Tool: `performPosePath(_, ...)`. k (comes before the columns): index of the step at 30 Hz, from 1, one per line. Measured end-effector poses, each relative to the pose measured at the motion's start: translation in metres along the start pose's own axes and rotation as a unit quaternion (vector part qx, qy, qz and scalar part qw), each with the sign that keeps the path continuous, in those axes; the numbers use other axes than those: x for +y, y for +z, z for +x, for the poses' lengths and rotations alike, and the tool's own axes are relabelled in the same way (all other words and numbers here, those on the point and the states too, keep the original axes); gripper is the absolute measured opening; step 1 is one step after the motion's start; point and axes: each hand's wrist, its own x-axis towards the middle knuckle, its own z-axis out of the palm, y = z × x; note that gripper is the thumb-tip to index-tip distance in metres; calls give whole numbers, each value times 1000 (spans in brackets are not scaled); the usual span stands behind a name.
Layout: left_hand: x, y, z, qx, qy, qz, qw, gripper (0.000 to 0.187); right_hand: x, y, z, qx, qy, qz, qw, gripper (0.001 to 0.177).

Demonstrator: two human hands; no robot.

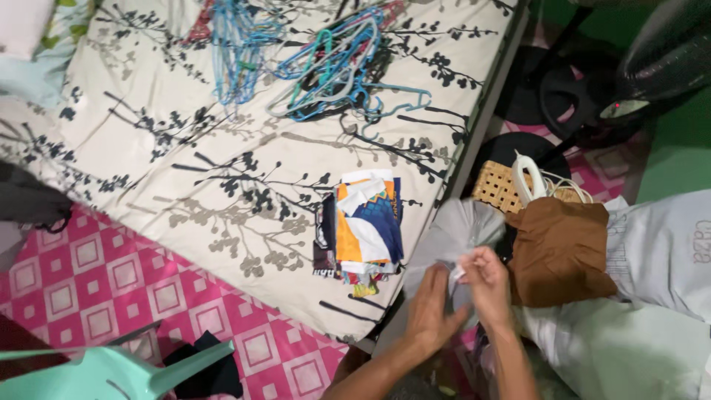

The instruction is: The person takes folded clothes and a bra from a bed and places them into a wardrobe, then gathers clothes hangers from the bed and places them onto a chair.

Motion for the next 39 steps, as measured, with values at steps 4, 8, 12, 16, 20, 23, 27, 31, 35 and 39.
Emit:
performPosePath(4,30,-68,21,-6,-157,-97,983,20,-106,73,-39,-143,-70,94,983,13)
performPosePath(8,36,-150,3,35,-92,-29,995,9,-149,134,-56,-180,-123,-17,976,9)
performPosePath(12,29,-207,-11,32,-64,56,996,17,-154,185,-52,-266,-22,-53,962,24)
performPosePath(16,12,-255,-16,25,-79,108,991,18,-152,235,-44,-324,64,-85,940,30)
performPosePath(20,-18,-295,9,103,-19,168,980,13,-156,284,-11,-384,83,-6,920,20)
performPosePath(23,-34,-321,26,144,-22,190,971,8,-162,317,10,-372,25,-1,928,9)
performPosePath(27,-67,-340,4,224,-21,127,966,9,-133,353,53,-267,-95,-90,955,2)
performPosePath(31,-169,-344,-41,268,-293,4,918,4,-31,356,137,-41,-294,-284,912,11)
performPosePath(35,-288,-306,-92,301,-371,50,877,12,87,305,208,-2,-196,-370,908,9)
performPosePath(39,-326,-276,-93,291,-472,125,822,17,142,264,249,-62,-67,-377,922,37)
